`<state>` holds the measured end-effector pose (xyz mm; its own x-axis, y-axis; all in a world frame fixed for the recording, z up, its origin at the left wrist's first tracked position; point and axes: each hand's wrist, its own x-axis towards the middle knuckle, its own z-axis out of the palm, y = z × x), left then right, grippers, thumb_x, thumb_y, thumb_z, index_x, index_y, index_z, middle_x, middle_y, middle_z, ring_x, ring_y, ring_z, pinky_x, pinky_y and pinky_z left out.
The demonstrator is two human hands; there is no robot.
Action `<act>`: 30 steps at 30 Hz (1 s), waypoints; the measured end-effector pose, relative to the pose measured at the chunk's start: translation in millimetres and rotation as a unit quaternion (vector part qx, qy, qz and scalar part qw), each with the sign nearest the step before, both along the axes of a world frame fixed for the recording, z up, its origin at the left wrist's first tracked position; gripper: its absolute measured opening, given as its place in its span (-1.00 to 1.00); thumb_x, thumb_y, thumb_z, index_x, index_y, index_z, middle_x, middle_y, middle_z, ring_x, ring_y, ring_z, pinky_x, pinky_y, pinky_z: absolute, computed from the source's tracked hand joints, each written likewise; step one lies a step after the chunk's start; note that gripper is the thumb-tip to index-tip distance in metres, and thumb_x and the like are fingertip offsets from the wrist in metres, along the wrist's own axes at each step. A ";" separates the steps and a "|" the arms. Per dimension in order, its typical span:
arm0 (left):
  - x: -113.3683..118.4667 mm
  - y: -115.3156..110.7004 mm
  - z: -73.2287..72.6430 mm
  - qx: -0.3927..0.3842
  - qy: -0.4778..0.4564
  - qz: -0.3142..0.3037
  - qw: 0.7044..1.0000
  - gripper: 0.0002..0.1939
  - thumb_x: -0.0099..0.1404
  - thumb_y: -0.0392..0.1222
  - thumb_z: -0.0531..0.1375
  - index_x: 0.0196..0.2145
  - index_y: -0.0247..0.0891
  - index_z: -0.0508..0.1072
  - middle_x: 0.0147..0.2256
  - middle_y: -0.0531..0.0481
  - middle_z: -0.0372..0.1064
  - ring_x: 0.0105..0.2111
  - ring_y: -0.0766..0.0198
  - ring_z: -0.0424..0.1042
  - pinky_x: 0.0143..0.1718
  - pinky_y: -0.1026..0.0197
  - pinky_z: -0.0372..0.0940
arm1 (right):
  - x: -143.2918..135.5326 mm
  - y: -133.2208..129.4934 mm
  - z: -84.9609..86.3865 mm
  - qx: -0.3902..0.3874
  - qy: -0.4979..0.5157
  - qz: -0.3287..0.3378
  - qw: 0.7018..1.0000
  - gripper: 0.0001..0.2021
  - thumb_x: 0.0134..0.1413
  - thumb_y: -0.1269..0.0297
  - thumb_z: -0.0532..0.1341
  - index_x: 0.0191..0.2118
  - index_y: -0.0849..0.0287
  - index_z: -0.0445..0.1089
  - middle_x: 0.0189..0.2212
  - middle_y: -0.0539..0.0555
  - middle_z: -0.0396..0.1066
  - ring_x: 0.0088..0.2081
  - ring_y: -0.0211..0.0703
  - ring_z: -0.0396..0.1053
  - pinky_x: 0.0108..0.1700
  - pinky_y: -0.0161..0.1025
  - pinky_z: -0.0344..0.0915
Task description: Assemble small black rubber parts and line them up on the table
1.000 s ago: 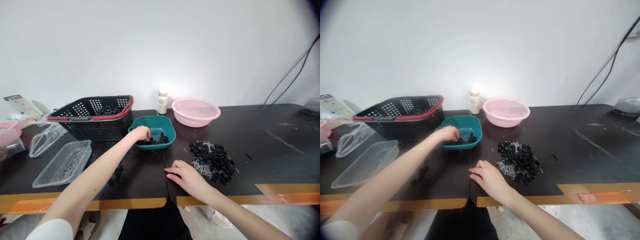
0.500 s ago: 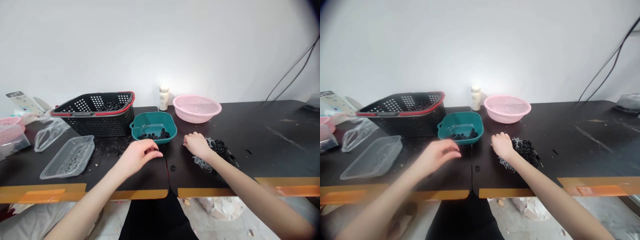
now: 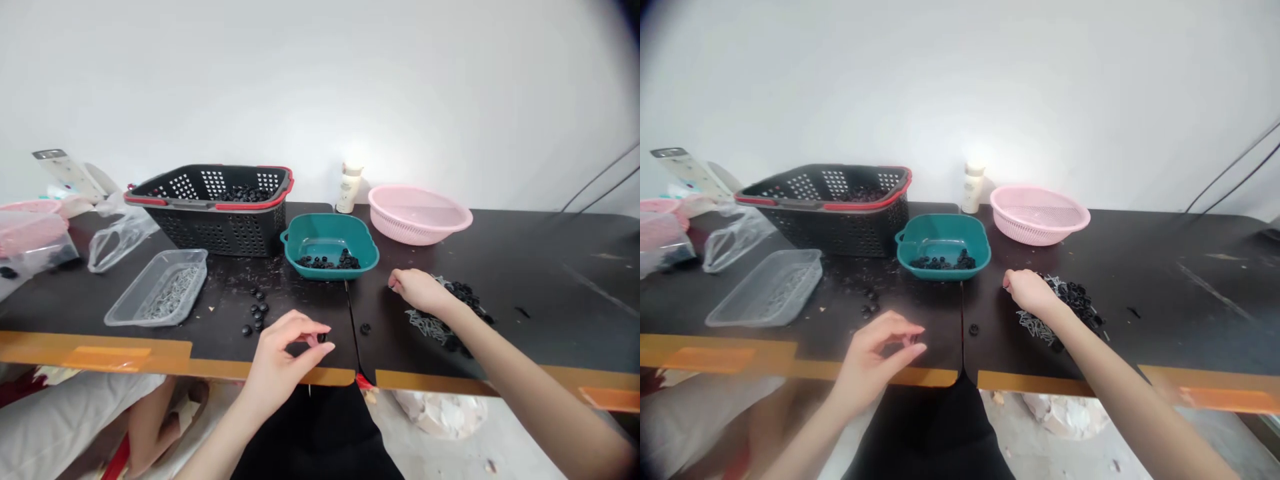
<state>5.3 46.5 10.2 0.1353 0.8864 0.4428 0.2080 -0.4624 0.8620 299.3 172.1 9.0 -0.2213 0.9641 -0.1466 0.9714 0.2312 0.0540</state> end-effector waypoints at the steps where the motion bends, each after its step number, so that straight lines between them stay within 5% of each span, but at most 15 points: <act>1: 0.0 -0.5 -1.9 -0.003 -0.004 -0.002 1.000 -0.88 0.16 -0.33 0.34 -0.30 -0.20 0.61 -0.41 0.02 0.42 -0.42 0.32 0.47 -0.35 0.29 0.46 | -0.1 -0.2 -0.4 -0.002 0.004 -0.001 1.000 -0.83 0.30 0.25 0.20 -0.15 0.25 0.44 -0.21 0.07 0.50 -0.20 -0.13 0.49 -0.10 -0.06 0.44; 4: 1.0 -1.9 -7.9 -0.057 -0.010 0.002 0.998 -0.92 0.17 -0.30 0.33 -0.33 -0.21 0.57 -0.35 0.00 0.49 -0.41 0.31 0.49 -0.33 0.28 0.45 | -1.0 0.0 -1.4 -0.006 0.017 -0.002 1.000 -0.82 0.30 0.24 0.20 -0.12 0.25 0.44 -0.17 0.09 0.50 -0.17 -0.11 0.48 -0.09 -0.05 0.44; 8: 4.1 -3.0 -13.4 -0.134 0.003 -0.001 0.991 -0.94 0.14 -0.26 0.35 -0.38 -0.22 0.55 -0.51 0.08 0.47 -0.56 0.37 0.41 -0.46 0.35 0.37 | -0.1 4.4 -2.1 -0.022 0.049 -0.001 0.999 -0.82 0.28 0.23 0.22 -0.14 0.24 0.44 -0.17 0.08 0.49 -0.18 -0.12 0.48 -0.10 -0.05 0.43; 12: 7.1 -2.7 -13.5 -0.117 -0.002 0.013 0.993 -0.92 0.10 -0.26 0.38 -0.37 -0.23 0.62 -0.52 0.09 0.39 -0.57 0.39 0.37 -0.53 0.39 0.32 | -5.5 -1.6 4.7 -0.036 0.120 0.007 0.992 -0.86 0.28 0.37 0.17 -0.26 0.31 0.45 -0.31 0.15 0.51 -0.25 -0.10 0.47 -0.13 -0.10 0.39; 16: 9.2 -5.2 -10.8 -0.089 -0.013 0.009 0.996 -0.84 0.15 -0.27 0.36 -0.26 -0.19 0.66 -0.43 0.03 0.42 -0.53 0.38 0.41 -0.51 0.38 0.36 | -30.6 -38.2 20.7 -0.065 0.250 0.055 0.965 -0.78 0.33 0.27 0.09 -0.05 0.19 0.42 -0.21 0.11 0.55 -0.20 -0.15 0.49 -0.14 -0.25 0.39; 17: 9.8 -6.8 -10.0 -0.083 -0.009 0.008 0.996 -0.81 0.17 -0.27 0.35 -0.22 -0.18 0.66 -0.43 0.02 0.43 -0.53 0.37 0.42 -0.49 0.38 0.37 | -39.3 -51.0 24.2 -0.068 0.309 0.065 0.946 -0.77 0.34 0.20 0.09 -0.04 0.13 0.43 -0.16 0.07 0.55 -0.16 -0.16 0.49 -0.11 -0.26 0.39; 21: 11.6 -14.8 -4.0 -0.055 0.024 0.022 0.998 -0.80 0.23 -0.26 0.32 -0.16 -0.19 0.64 -0.43 0.01 0.46 -0.49 0.34 0.46 -0.45 0.36 0.40 | -73.7 -98.4 28.3 -0.085 0.632 0.048 0.769 -0.82 0.19 0.12 0.27 -0.25 0.10 0.53 -0.33 0.04 0.56 -0.27 -0.14 0.50 -0.18 -0.20 0.43; 23: 11.7 -18.3 0.7 -0.032 0.046 0.024 0.998 -0.81 0.23 -0.26 0.32 -0.18 -0.22 0.64 -0.45 0.01 0.48 -0.49 0.32 0.47 -0.45 0.36 0.40 | -86.8 -113.1 25.5 -0.072 0.680 0.064 0.727 -0.88 0.15 0.18 0.31 -0.30 0.08 0.56 -0.36 0.04 0.54 -0.31 -0.15 0.49 -0.24 -0.22 0.43; 26: 10.9 -21.7 7.4 -0.007 0.083 0.018 0.996 -0.82 0.23 -0.28 0.32 -0.19 -0.21 0.65 -0.48 0.03 0.51 -0.52 0.33 0.46 -0.47 0.36 0.38 | -99.1 -122.9 19.7 -0.025 0.676 0.112 0.728 -0.93 0.16 0.30 0.32 -0.30 0.04 0.58 -0.32 0.05 0.49 -0.28 -0.16 0.46 -0.25 -0.23 0.41; 30: 9.8 -23.2 11.4 -0.009 0.099 0.023 0.995 -0.78 0.20 -0.37 0.34 -0.20 -0.17 0.66 -0.44 0.05 0.57 -0.51 0.34 0.48 -0.42 0.38 0.38 | -103.3 -126.1 14.6 0.033 0.619 0.156 0.769 -0.87 0.20 0.43 0.27 -0.24 0.06 0.56 -0.29 0.05 0.44 -0.24 -0.17 0.44 -0.20 -0.23 0.40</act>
